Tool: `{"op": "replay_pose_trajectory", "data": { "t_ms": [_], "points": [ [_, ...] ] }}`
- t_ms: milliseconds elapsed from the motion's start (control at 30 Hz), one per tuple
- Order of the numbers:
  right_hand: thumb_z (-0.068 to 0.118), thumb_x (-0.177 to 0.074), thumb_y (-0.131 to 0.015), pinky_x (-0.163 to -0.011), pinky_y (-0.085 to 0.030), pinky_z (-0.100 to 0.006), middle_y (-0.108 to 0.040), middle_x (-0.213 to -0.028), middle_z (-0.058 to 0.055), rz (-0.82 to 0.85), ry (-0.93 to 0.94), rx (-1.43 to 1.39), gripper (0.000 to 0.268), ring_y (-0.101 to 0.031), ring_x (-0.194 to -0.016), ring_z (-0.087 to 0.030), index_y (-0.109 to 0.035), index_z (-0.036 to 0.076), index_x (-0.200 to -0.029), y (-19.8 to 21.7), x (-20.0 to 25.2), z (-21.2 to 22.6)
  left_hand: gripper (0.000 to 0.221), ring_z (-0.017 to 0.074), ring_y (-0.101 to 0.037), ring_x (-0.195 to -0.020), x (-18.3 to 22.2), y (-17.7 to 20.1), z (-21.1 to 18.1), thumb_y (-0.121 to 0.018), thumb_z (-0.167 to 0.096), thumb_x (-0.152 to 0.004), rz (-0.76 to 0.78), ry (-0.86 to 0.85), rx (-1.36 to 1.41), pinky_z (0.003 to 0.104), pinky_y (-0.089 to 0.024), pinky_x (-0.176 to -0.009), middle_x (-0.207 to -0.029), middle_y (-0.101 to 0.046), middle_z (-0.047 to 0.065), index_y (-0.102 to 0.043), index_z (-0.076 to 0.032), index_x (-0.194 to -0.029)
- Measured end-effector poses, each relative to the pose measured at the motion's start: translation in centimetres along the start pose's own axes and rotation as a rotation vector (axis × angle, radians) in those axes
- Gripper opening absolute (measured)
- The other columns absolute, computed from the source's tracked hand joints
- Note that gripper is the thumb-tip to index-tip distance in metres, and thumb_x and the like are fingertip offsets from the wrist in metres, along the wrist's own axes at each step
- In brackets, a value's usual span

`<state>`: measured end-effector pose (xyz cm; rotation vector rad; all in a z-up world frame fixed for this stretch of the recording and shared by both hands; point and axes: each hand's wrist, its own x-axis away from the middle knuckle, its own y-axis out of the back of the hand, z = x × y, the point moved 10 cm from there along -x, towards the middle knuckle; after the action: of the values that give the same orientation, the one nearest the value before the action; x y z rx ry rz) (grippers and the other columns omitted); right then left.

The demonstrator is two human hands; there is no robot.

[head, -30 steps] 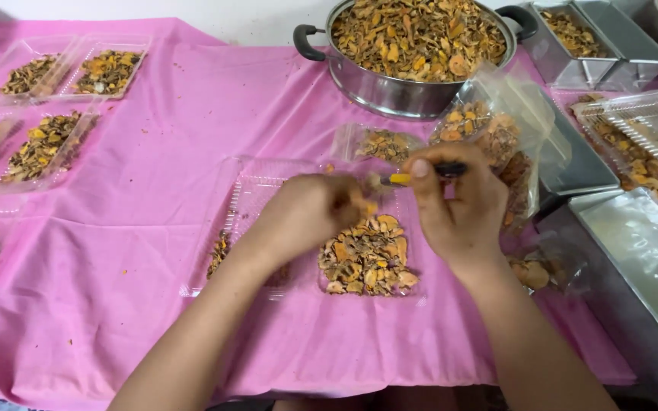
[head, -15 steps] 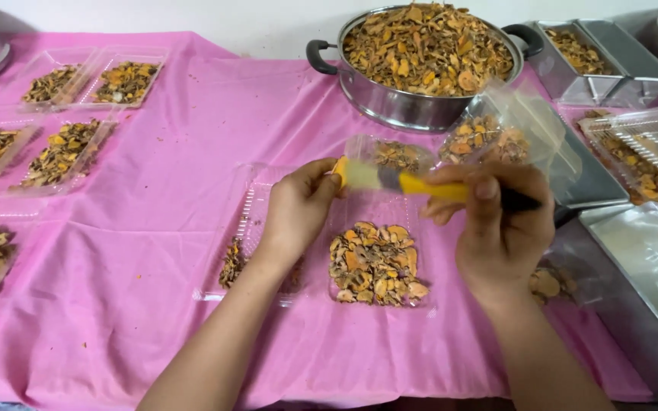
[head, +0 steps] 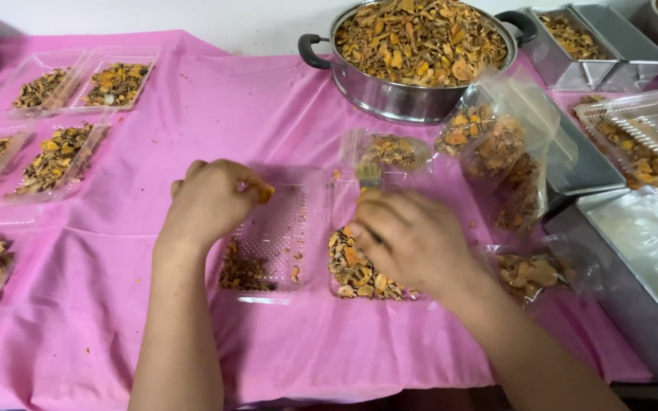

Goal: Sorting and packaging dried herbal tea materials into plastic containers using hands and a brush.

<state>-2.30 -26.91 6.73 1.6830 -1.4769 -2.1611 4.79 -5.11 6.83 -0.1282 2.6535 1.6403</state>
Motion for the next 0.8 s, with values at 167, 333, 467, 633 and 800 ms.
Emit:
{"op": "replay_pose_trajectory", "data": {
  "t_ms": [167, 333, 467, 633, 800],
  "points": [
    [0.020, -0.094, -0.071, -0.081, -0.060, -0.033, -0.073, -0.103, -0.009, -0.020, 0.173, 0.071, 0.014, -0.070, -0.092, -0.022, -0.071, 0.007, -0.098, 0.7, -0.6, 4.2, 0.023, 0.0292, -0.053, -0.123, -0.4, -1.2, 0.0, -0.061, -0.030, -0.087, 0.048, -0.015, 0.001, 0.052, -0.035, -0.102, -0.108, -0.077, -0.010, -0.082, -0.034, -0.095],
    [0.023, -0.098, -0.063, -0.077, -0.067, -0.031, -0.076, -0.095, -0.014, -0.334, -0.069, -0.575, 0.023, -0.079, -0.087, -0.024, -0.064, 0.003, -0.086, 5.5, -0.4, 1.8, 0.015, 0.0101, -0.065, -0.079, -2.8, -5.2, -2.2, -0.067, -0.004, -0.094, 0.054, -0.331, 0.864, 0.024, -0.055, -0.076, -0.091, -0.074, 0.002, -0.074, -0.006, -0.107],
    [0.002, -0.099, -0.063, -0.076, -0.067, -0.032, -0.070, -0.099, -0.021, -0.680, -0.087, -0.839, 0.018, -0.076, -0.088, -0.028, -0.048, 0.006, -0.108, 8.7, 1.3, -1.5, 0.017, 0.0093, -0.062, -0.071, -1.5, -5.3, -3.9, -0.063, -0.002, -0.095, 0.045, -0.260, 0.942, 0.024, -0.050, -0.074, -0.073, -0.069, 0.001, -0.071, -0.008, -0.081],
    [0.023, -0.101, -0.061, -0.063, -0.059, -0.024, -0.076, -0.078, -0.005, -0.293, -0.429, -0.672, 0.019, -0.080, -0.073, -0.017, -0.048, 0.010, -0.101, 5.6, 1.1, -2.8, 0.014, 0.0115, -0.068, -0.088, -1.1, -3.6, -3.5, -0.063, -0.007, -0.096, -0.027, -0.250, 1.020, 0.026, -0.055, -0.081, -0.107, -0.079, 0.004, -0.077, -0.007, -0.095],
    [0.018, -0.099, -0.066, -0.072, -0.057, -0.037, -0.074, -0.094, -0.013, -0.213, -0.148, -0.418, 0.013, -0.069, -0.078, -0.025, -0.065, 0.005, -0.099, 4.9, -0.9, -1.5, 0.021, 0.0169, -0.054, -0.078, -0.8, -0.5, -0.1, -0.058, -0.026, -0.096, -0.119, -0.100, 0.161, 0.036, -0.041, -0.072, -0.093, -0.078, -0.002, -0.079, -0.024, -0.098]
  ]
}}
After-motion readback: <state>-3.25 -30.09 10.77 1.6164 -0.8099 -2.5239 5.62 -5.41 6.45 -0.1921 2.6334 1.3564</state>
